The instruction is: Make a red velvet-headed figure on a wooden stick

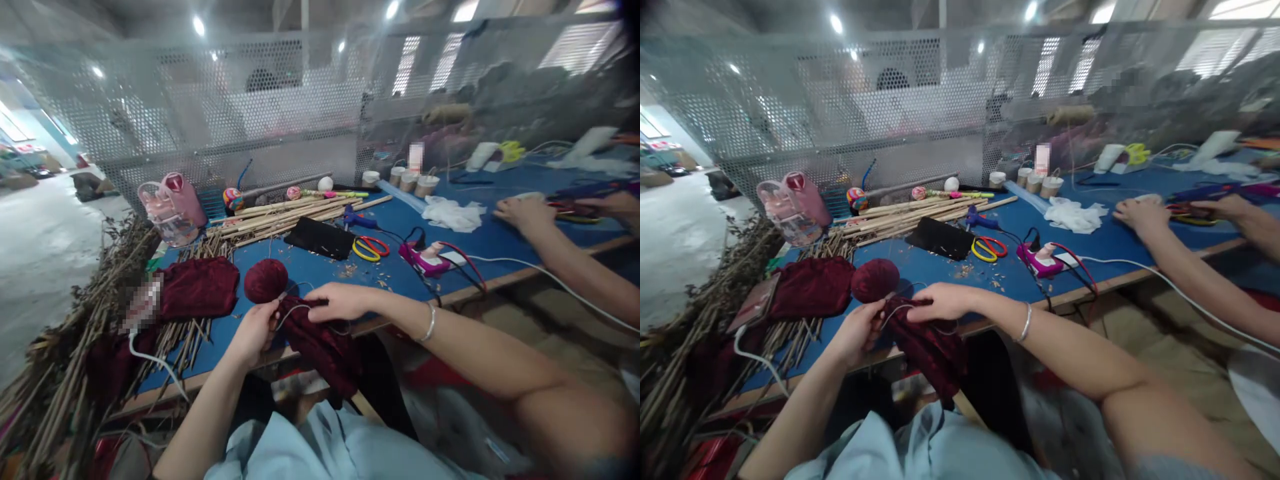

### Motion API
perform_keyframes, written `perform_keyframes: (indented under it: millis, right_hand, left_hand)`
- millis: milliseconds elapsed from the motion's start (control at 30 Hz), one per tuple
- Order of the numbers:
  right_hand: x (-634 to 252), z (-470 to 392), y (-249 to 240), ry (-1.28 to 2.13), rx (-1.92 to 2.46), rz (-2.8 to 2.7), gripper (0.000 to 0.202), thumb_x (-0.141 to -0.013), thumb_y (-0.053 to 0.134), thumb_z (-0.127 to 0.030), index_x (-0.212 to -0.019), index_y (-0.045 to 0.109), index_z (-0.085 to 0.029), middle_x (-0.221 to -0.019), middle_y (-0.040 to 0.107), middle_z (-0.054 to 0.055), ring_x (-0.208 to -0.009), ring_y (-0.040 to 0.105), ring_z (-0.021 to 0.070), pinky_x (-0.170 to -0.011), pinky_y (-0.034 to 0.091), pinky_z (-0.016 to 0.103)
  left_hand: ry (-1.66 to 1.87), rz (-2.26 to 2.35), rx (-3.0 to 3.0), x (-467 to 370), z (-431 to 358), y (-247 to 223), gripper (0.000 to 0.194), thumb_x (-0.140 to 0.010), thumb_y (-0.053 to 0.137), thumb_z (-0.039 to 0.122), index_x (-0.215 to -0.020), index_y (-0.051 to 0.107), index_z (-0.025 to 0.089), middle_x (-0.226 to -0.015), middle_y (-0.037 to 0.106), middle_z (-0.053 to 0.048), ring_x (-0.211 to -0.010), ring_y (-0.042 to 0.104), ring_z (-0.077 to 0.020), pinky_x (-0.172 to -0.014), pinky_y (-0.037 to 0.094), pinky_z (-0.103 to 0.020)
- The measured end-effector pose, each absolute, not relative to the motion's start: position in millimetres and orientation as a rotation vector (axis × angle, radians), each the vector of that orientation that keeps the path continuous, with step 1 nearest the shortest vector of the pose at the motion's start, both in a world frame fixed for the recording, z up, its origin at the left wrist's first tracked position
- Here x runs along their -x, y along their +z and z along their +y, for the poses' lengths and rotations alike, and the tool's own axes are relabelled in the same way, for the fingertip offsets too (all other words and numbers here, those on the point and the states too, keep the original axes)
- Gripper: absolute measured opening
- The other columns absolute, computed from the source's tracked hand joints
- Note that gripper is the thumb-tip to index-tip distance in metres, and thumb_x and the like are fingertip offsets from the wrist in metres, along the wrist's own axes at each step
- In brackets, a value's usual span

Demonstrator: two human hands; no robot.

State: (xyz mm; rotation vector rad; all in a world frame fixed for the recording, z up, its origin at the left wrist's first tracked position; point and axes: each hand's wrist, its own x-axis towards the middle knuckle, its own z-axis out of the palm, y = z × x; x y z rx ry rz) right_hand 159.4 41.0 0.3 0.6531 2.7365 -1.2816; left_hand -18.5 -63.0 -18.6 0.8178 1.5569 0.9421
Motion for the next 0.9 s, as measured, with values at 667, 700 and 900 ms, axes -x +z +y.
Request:
perform_keyframes:
  millis: [667,700,900]
  right_hand:
    - [-102.8,49.6,-22.0,-1.016,-0.647,3.288,0.016,-0.082,0.056,-0.019,-0.094,0.067,-0.017,-0.094,0.066,0.005,-0.088,0.059,0.0148,-0.081,0.041,0.025]
    - [-104.3,51.3,-18.9,-1.025,-0.634,3.276,0.017,-0.084,0.054,-0.021,-0.094,0.068,-0.018,-0.095,0.067,0.005,-0.088,0.06,0.0151,-0.081,0.041,0.025]
    - [-109.6,61.3,-0.9,-1.342,-0.702,3.119,0.024,-0.088,0.046,-0.027,-0.082,0.067,-0.016,-0.082,0.068,0.004,-0.078,0.061,0.0143,-0.073,0.041,0.025]
  left_hand:
    - [0.878,1.851,-1.401,50.2,-48.4,-20.1,0.025,-0.08,0.047,0.029,-0.063,0.062,0.018,-0.062,0.06,-0.002,-0.062,0.05,-0.0149,-0.06,0.031,-0.025]
    - [0.832,1.93,-1.505,50.2,-50.7,-16.8,0.027,-0.083,0.045,0.031,-0.07,0.066,0.019,-0.068,0.065,-0.003,-0.066,0.054,-0.0164,-0.063,0.032,-0.026]
    - [0.755,2.05,-1.742,46.3,-58.2,-6.2,0.033,-0.088,0.042,0.037,-0.084,0.071,0.022,-0.084,0.073,-0.006,-0.074,0.064,-0.0199,-0.065,0.038,-0.026]
